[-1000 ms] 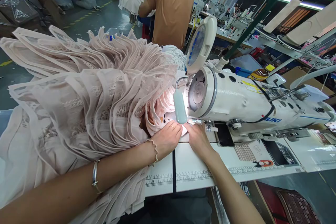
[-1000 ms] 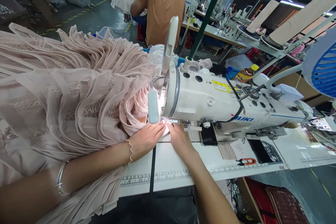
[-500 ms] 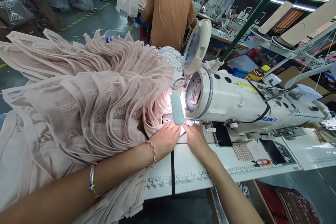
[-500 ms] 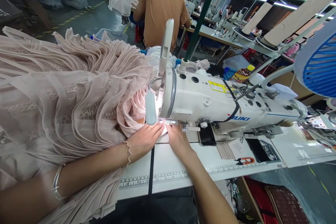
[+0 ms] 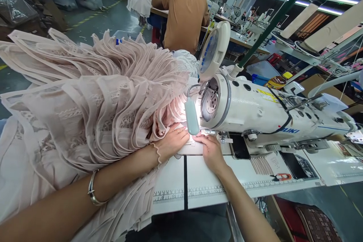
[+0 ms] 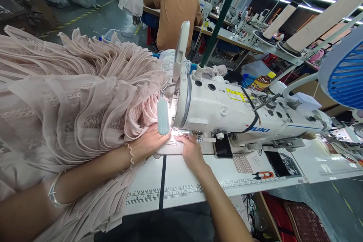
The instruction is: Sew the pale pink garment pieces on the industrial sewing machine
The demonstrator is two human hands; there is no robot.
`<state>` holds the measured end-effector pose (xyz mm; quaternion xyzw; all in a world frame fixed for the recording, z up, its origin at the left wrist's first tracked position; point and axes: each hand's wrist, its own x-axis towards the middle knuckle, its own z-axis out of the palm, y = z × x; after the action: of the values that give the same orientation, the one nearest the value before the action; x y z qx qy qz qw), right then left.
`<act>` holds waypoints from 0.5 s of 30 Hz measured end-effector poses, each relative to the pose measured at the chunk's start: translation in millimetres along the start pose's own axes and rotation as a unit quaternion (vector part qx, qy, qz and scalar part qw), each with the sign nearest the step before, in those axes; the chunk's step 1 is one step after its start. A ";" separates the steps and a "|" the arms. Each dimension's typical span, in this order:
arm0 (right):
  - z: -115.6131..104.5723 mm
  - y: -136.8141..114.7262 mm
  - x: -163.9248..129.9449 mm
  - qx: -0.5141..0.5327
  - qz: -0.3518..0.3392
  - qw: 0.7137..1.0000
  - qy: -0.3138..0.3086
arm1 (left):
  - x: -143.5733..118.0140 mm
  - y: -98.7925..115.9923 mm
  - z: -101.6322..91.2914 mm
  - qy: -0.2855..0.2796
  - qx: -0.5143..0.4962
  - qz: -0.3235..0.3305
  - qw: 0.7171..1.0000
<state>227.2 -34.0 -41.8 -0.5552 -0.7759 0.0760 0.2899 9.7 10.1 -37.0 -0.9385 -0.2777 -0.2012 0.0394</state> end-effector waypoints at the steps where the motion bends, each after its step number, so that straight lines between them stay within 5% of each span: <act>1: 0.0 0.3 -0.6 -0.008 0.001 1.000 -0.003 | -1.1 -0.3 0.8 -0.007 0.000 0.001 1.000; 8: 0.5 0.5 -1.4 -0.056 -0.048 0.997 -0.015 | 4.2 3.4 1.9 0.004 -0.021 -0.033 0.999; 15: -4.1 -5.7 -3.8 -0.077 -0.050 0.995 -0.028 | 12.0 4.2 1.4 -0.064 -0.034 -0.038 0.997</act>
<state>225.5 -40.4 -37.3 -0.5340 -0.8139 0.0172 0.2283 21.7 12.9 -33.4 -0.9391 -0.3079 -0.1515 -0.0182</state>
